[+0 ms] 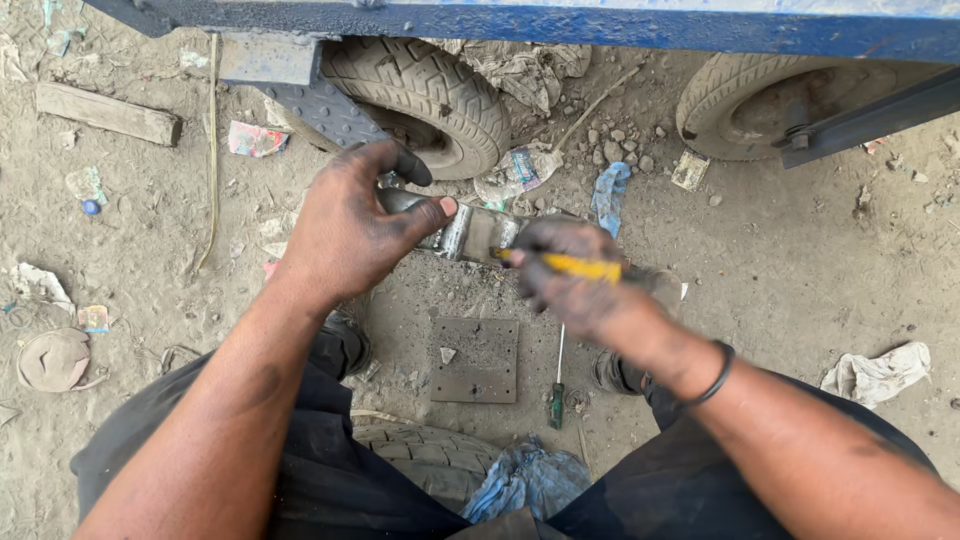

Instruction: The person holds a metal part with the left hand and repeatedly scrapes its surface with a yellow-handled tool in the right hand. The person rotates the part to access different sides while continuing to scrape away residue.

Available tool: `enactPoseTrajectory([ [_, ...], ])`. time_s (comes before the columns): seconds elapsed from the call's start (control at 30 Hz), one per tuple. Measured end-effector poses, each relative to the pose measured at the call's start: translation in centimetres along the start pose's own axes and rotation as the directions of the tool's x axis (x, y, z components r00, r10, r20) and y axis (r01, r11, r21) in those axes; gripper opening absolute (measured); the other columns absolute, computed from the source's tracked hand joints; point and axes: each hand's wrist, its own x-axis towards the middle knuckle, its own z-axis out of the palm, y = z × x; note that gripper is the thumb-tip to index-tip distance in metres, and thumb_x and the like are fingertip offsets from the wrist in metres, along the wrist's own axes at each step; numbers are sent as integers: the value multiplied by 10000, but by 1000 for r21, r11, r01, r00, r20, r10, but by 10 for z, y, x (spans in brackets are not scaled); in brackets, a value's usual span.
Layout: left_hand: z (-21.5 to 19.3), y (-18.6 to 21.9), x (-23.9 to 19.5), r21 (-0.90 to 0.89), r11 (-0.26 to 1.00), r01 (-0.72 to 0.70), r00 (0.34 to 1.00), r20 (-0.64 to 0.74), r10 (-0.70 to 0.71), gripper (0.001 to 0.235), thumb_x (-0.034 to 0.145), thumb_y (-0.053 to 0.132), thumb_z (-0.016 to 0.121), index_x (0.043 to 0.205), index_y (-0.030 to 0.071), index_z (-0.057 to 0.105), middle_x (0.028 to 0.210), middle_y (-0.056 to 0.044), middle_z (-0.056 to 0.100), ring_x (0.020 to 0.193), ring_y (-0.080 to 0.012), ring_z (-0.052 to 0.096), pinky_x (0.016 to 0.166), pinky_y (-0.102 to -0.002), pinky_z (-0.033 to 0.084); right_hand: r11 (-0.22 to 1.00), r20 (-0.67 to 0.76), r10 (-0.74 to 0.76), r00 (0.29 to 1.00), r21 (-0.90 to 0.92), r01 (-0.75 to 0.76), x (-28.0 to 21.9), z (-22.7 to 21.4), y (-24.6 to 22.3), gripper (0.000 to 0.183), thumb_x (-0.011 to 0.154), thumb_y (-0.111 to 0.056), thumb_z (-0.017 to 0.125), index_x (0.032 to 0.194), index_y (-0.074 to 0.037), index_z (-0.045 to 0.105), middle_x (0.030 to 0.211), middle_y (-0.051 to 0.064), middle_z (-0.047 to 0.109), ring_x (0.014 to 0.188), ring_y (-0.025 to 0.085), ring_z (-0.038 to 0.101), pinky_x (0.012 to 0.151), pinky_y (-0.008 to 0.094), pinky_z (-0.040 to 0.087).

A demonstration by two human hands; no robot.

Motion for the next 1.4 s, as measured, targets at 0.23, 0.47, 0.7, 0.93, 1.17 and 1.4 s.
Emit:
enactPoseTrajectory([
  [0.23, -2, 1, -1, -24, 999, 43, 999, -5, -43, 367, 805, 303, 798, 1051, 51, 694, 646, -64, 680, 567, -141, 643, 517, -336, 483, 915, 52, -167, 985, 381, 135, -9, 11, 8, 202, 1043, -208, 574, 1065, -45, 692, 812, 52, 686, 707, 105, 689, 603, 266, 611],
  [0.47, -1, -15, 6, -37, 999, -15, 998, -65, 13, 307, 851, 314, 807, 982, 47, 729, 734, -65, 706, 654, -127, 658, 603, -312, 512, 993, 1, -112, 994, -42, 112, -2, 11, 3, 275, 1011, -272, 572, 1041, -35, 708, 731, 23, 679, 619, 103, 696, 539, 271, 595],
  [0.7, -1, -20, 7, -47, 994, -101, 994, -58, 98, 216, 869, 243, 787, 934, 43, 737, 818, -66, 729, 681, -123, 657, 610, -293, 509, 941, 75, -294, 953, 196, 275, 1, 10, 4, 292, 1011, -236, 563, 1224, -55, 649, 895, -23, 640, 712, 66, 669, 601, 243, 625],
  [0.93, 1, -28, 16, -26, 976, -214, 975, -59, 212, 146, 896, 153, 770, 943, 18, 743, 864, -76, 742, 757, -117, 701, 643, -278, 555, 941, 43, -339, 940, 2, 339, -3, 24, 5, 178, 1004, -176, 621, 1137, -84, 696, 791, 23, 714, 662, 133, 703, 585, 273, 623],
  [1.17, 2, -26, 17, -179, 983, -31, 996, -83, 16, 164, 905, 56, 683, 1057, 43, 744, 856, -35, 749, 716, -81, 696, 610, -241, 547, 671, 169, -657, 735, -313, 672, 10, 5, 13, 120, 979, -100, 672, 1097, -81, 685, 920, 64, 746, 767, 181, 732, 707, 325, 620],
  [1.4, 9, -33, 24, -159, 976, -148, 985, -115, 130, 150, 922, 54, 727, 1068, 21, 739, 874, -31, 735, 765, -74, 661, 671, -250, 542, 687, 146, -686, 713, -195, 700, 12, 10, 4, 149, 984, -87, 691, 1123, -33, 680, 819, 82, 711, 671, 192, 708, 599, 336, 577],
])
